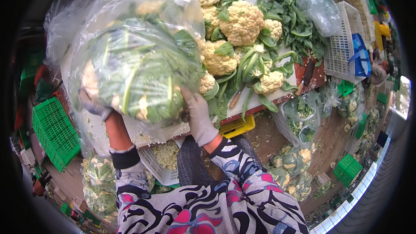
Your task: The person removes cauliflower heads from plastic bags and places them on a table. They use a knife to trim the stems and leaves from the cauliflower heads, discarding the trimmings into a yellow bin below.
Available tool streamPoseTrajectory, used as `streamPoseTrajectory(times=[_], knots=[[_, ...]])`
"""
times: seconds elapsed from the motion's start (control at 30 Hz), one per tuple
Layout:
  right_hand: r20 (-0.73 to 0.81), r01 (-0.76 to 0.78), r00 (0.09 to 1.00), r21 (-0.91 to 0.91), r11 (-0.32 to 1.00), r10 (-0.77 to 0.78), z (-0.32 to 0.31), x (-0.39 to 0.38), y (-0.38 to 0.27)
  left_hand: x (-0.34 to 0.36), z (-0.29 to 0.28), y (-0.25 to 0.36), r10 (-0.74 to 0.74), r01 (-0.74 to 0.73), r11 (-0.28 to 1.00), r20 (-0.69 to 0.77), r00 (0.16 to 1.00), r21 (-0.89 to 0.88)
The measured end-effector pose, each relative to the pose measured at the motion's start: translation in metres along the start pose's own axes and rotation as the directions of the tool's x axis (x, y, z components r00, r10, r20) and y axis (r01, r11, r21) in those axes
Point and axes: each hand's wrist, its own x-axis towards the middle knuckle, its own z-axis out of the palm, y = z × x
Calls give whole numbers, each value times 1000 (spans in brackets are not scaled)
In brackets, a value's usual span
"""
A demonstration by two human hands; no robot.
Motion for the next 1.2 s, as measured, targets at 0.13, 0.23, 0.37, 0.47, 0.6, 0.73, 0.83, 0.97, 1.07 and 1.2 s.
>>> streamPoseTrajectory(times=[0.13, 0.23, 0.37, 0.47, 0.6, 0.73, 0.83, 0.97, 1.07, 1.2], knots=[[81, 8, 997, -5, 1000, -8, 5, 17, -38, 21, 80, -11, 341, -192, 742, -115, 933, 642], [-61, 399, 880, -441, 804, -471, -59, 28, -40, 37, -19, -33, 526, -506, 30, 417, 741, 862], [-468, 159, 530, -764, 625, -707, -240, 63, -46, -44, -23, -25, 438, -368, 339, 201, 876, 866], [-223, 225, 527, -894, 388, -820, -365, 117, -51, -129, -49, -31, 237, -119, 462, 7, 971, 879], [-222, 11, 503, -965, 263, -835, -312, 123, -51, -219, -80, -31, 103, 113, 393, -166, 981, 912], [-62, -29, 386, -998, 55, -920, -318, 136, -57, -244, -57, -49, 51, 175, 356, -206, 977, 918], [-3, -38, 320, -999, -9, -948, -320, 154, -94, -225, -22, -69, 84, 90, 348, -126, 988, 933], [-68, -5, 349, -997, 71, -934, -297, 175, -130, -181, 38, -82, 226, -69, 371, -18, 974, 926], [-148, -49, 327, -989, 139, -933, -262, 193, -153, -136, 90, -96, 365, -184, 405, 26, 931, 895], [-361, -172, 389, -932, 318, -848, -222, 225, -197, -93, 147, -131, 524, -271, 415, 16, 852, 869]])
